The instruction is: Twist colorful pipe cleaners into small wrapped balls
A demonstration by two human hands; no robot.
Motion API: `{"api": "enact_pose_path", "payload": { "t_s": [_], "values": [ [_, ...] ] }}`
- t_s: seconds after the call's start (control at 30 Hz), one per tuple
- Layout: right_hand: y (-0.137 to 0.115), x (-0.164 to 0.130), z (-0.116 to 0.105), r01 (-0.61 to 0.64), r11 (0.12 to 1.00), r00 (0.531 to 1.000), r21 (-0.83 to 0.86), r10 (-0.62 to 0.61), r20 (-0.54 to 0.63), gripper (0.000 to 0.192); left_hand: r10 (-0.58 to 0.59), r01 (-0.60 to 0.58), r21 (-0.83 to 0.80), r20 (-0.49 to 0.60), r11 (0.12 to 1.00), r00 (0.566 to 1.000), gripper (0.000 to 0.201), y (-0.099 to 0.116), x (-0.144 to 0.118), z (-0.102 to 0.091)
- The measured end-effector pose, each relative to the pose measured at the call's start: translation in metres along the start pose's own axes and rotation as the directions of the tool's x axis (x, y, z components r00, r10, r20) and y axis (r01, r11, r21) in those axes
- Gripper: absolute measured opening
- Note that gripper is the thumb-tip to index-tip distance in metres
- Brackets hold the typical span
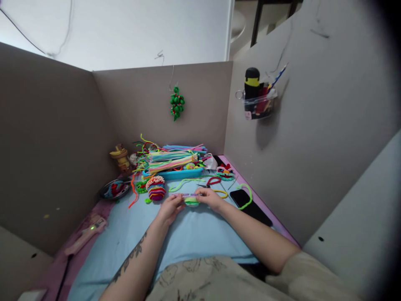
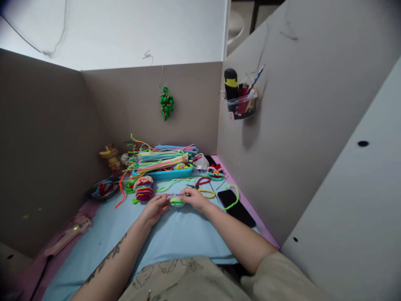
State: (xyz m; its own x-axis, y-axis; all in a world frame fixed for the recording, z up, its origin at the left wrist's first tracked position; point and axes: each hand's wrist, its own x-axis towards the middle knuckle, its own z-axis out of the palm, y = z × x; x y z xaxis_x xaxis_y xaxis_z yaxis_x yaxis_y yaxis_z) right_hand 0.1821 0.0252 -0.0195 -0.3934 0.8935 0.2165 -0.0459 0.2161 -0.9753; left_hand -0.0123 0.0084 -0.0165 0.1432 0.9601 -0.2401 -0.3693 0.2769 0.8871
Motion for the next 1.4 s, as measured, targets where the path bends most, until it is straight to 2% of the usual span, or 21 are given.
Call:
{"api": "enact_pose_path", "payload": {
  "t_s": [0.13, 0.37, 0.47, 0.53, 0.6, 0.67, 0.8, 1.0, 1.1, 1.2, 1.3, 1.4],
  "values": [
    [0.001, 0.0, 0.001, -0.027, 1.0, 1.0, 0.003, 0.027, -0.004, 0.034, -0.039, 0.047, -0.097, 0.084, 0.994, 0.996, 0.029, 0.004, -0.003, 0.001],
    [0.008, 0.003, -0.003, 0.005, 0.999, 0.997, 0.054, -0.001, -0.077, 0.044, 0.006, 0.001, -0.149, 0.051, 0.989, 0.999, 0.018, 0.001, -0.002, 0.004],
    [0.001, 0.001, -0.002, 0.113, 0.983, 0.99, -0.147, -0.124, -0.066, 0.042, 0.012, -0.006, -0.159, 0.039, 0.987, 0.999, 0.018, -0.001, -0.002, 0.006],
    [-0.004, 0.0, 0.004, 0.229, 0.913, 0.964, -0.337, -0.261, -0.051, 0.035, 0.03, -0.023, -0.163, 0.039, 0.986, 0.999, 0.019, -0.002, -0.003, 0.008],
    [-0.007, -0.002, 0.01, 0.255, 0.853, 0.945, -0.456, -0.321, -0.071, 0.024, 0.051, -0.044, -0.167, 0.034, 0.985, 0.998, 0.02, -0.003, -0.005, 0.011],
    [-0.006, -0.002, 0.016, 0.236, 0.843, 0.941, -0.483, -0.323, -0.104, 0.016, 0.067, -0.061, -0.17, 0.028, 0.984, 0.997, 0.019, -0.004, -0.006, 0.014],
    [-0.001, 0.0, 0.016, 0.2, 0.889, 0.945, -0.413, -0.286, -0.159, 0.011, 0.074, -0.071, -0.17, 0.013, 0.983, 0.997, 0.018, -0.003, -0.008, 0.016],
    [-0.001, 0.001, 0.01, 0.101, 0.97, 0.968, -0.221, -0.147, -0.204, 0.016, 0.083, -0.103, -0.171, -0.119, 0.98, 0.989, 0.017, -0.002, -0.004, 0.011],
    [-0.006, 0.0, 0.011, 0.001, 0.999, 0.981, -0.054, -0.012, -0.192, 0.021, 0.074, -0.099, -0.179, -0.14, 0.979, 0.987, 0.017, -0.003, 0.0, 0.009],
    [-0.009, -0.001, 0.01, -0.03, 0.996, 0.991, 0.089, 0.042, -0.129, 0.024, 0.061, -0.087, -0.206, -0.13, 0.975, 0.99, 0.017, -0.003, 0.001, 0.008],
    [-0.01, -0.002, 0.006, -0.024, 0.997, 0.998, 0.077, 0.029, -0.06, 0.025, 0.071, -0.085, -0.204, -0.074, 0.975, 0.995, 0.017, 0.0, -0.001, 0.007],
    [-0.01, -0.002, 0.003, 0.035, 0.996, 0.996, -0.077, -0.042, -0.083, 0.022, 0.056, -0.063, -0.152, -0.05, 0.986, 0.997, 0.02, 0.004, -0.004, 0.006]
  ]
}}
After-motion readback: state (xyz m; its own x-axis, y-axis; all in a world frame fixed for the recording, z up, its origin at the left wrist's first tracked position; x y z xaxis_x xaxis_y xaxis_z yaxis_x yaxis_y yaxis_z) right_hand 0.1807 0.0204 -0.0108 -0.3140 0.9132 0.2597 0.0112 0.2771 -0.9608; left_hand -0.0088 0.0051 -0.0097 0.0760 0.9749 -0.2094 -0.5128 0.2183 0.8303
